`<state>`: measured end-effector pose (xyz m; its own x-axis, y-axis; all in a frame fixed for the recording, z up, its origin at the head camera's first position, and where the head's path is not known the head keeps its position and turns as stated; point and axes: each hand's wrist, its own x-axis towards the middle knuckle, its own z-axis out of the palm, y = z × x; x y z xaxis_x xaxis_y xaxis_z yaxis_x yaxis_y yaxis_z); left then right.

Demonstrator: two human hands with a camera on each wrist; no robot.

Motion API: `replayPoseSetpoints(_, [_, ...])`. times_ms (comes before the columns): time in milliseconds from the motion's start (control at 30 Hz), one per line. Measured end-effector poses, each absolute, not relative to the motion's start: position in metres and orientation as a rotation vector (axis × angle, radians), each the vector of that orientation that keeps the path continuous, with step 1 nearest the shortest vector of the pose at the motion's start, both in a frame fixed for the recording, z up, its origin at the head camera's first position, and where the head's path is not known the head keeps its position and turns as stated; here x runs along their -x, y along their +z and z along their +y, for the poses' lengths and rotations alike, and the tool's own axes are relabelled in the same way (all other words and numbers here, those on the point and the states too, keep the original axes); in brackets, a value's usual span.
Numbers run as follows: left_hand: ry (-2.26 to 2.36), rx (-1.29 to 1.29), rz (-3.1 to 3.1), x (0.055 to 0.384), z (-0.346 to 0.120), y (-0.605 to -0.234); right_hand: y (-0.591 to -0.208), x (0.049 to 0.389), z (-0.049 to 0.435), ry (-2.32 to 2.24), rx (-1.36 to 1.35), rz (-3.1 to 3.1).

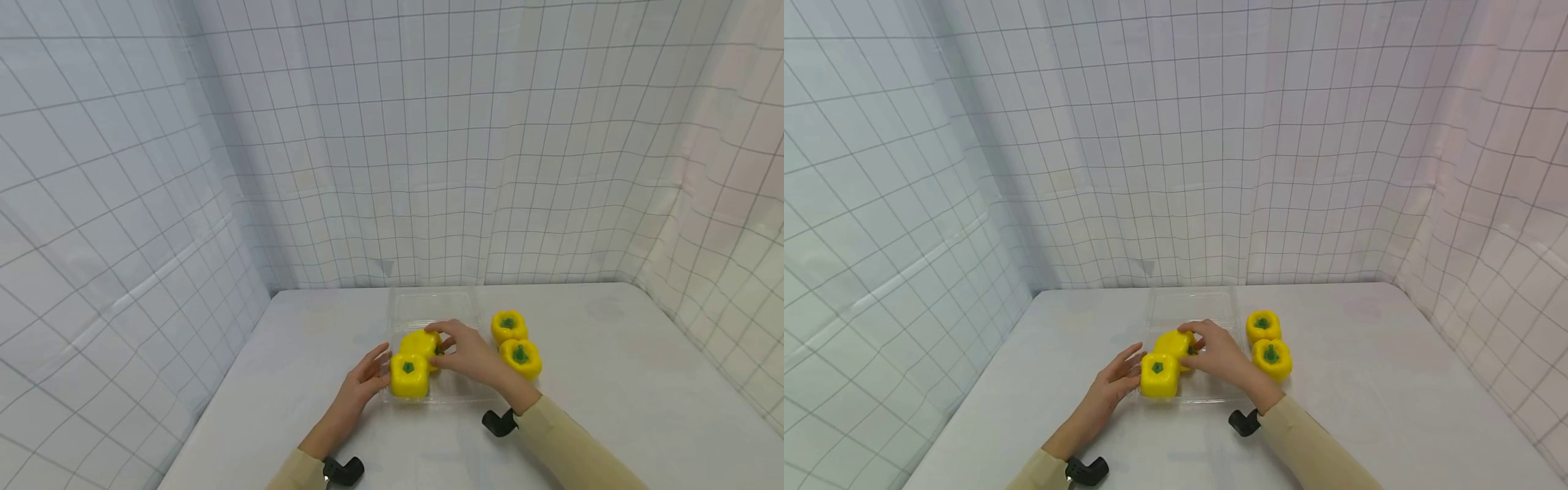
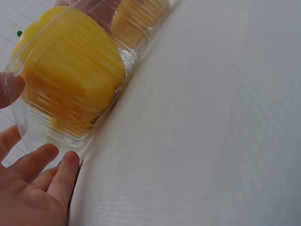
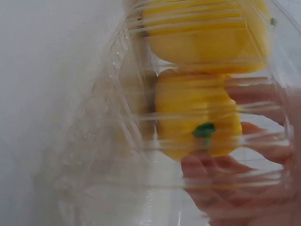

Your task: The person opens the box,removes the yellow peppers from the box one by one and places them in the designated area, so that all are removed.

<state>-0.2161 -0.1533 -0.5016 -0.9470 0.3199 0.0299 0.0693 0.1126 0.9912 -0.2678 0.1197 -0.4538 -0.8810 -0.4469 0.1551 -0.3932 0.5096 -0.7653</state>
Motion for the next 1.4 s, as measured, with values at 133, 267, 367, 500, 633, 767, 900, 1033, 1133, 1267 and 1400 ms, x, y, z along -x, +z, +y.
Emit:
replayPoseSetpoints(133, [1.936, -0.386, 2.192, 0.217, -0.154, -0.503, -0.457, 0.271, 0.117, -1.279, 0.757, 2.699])
replayPoseSetpoints(267, [1.937, -0.371, 2.184, 0.219, -0.154, -0.504, -0.461, 0.275, 0.115, -1.220, 0.784, 2.749])
replayPoseSetpoints(367, [1.938, -0.363, 2.179, 0.219, -0.154, -0.505, -0.462, 0.276, 0.113, -1.174, 0.775, 2.790])
replayPoseSetpoints(500, [1.937, -0.371, 2.181, 0.219, -0.154, -0.505, -0.463, 0.278, 0.113, -1.114, 0.756, 2.838])
replayPoseSetpoints(633, [1.939, -0.374, 2.182, 0.218, -0.153, -0.505, -0.465, 0.279, 0.114, -1.091, 0.741, 2.872])
replayPoseSetpoints(767, [1.940, -0.368, 2.187, 0.218, -0.153, -0.505, -0.464, 0.277, 0.115, -1.089, 0.731, 2.899])
replayPoseSetpoints(900, [1.937, -0.374, 2.193, 0.219, -0.153, -0.504, -0.460, 0.273, 0.118, -1.127, 0.702, 2.899])
replayPoseSetpoints(1033, [1.931, -0.388, 2.203, 0.218, -0.153, -0.502, -0.455, 0.269, 0.121, -1.164, 0.688, 2.888])
replayPoseSetpoints(1133, [1.932, -0.402, 2.201, 0.218, -0.153, -0.502, -0.452, 0.267, 0.123, -1.177, 0.687, 2.885])
replayPoseSetpoints(1267, [1.941, -0.410, 2.189, 0.217, -0.154, -0.502, -0.451, 0.265, 0.125, -1.194, 0.688, 2.889])
replayPoseSetpoints(1400, [1.944, -0.409, 2.186, 0.217, -0.154, -0.504, -0.450, 0.264, 0.126, -1.214, 0.692, 2.891])
